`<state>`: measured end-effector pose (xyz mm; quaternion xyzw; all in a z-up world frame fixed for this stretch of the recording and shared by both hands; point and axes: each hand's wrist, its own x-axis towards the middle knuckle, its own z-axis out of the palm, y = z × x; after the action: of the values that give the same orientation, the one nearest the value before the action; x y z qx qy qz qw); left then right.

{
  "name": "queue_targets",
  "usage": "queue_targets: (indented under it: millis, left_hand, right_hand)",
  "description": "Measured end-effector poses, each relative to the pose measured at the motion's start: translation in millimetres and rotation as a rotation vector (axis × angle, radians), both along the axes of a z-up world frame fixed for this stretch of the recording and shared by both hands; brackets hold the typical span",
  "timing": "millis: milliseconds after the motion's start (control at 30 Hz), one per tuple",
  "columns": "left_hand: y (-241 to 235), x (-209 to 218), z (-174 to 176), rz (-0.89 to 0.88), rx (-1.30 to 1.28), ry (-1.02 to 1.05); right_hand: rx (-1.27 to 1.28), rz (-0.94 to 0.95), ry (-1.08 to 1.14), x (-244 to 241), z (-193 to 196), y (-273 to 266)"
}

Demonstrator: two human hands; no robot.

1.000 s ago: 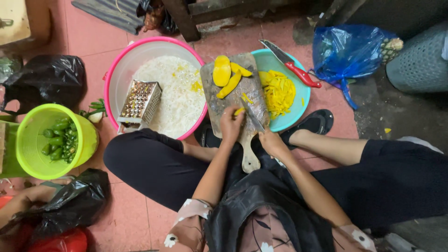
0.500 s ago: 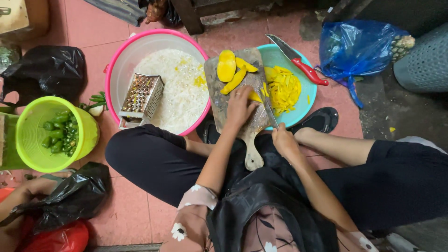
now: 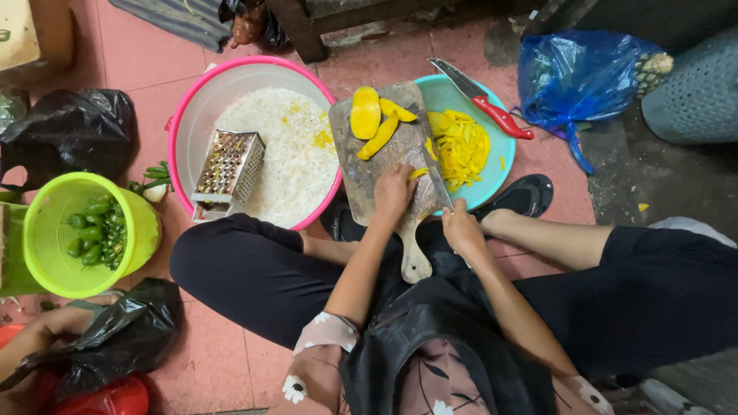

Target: Slicing peeled yellow mangoes into thin strips on a wooden cutting board.

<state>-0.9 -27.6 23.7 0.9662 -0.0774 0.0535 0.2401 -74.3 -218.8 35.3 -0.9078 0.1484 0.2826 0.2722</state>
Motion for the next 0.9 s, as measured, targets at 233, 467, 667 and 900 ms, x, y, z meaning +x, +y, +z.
queue_targets:
  millis: [233, 467, 667, 900]
  left_hand:
    - [15, -8, 20, 0.227, -0.313, 0.141]
    - [40, -16, 37, 0.383, -0.425, 0.210]
    - [43, -12, 33, 0.436, -0.413, 0.213]
    - [29, -7, 6, 0.446, -0.509, 0.196]
  right_hand:
    - [-0.152, -0.099, -0.093, -8, 54, -15]
    - [0.036, -0.018, -0.324, -6, 123, 10]
    - [-0.048, 0.289, -0.090, -11, 92, 45]
    - [-0.060, 0.371, -0.100, -14, 81, 71]
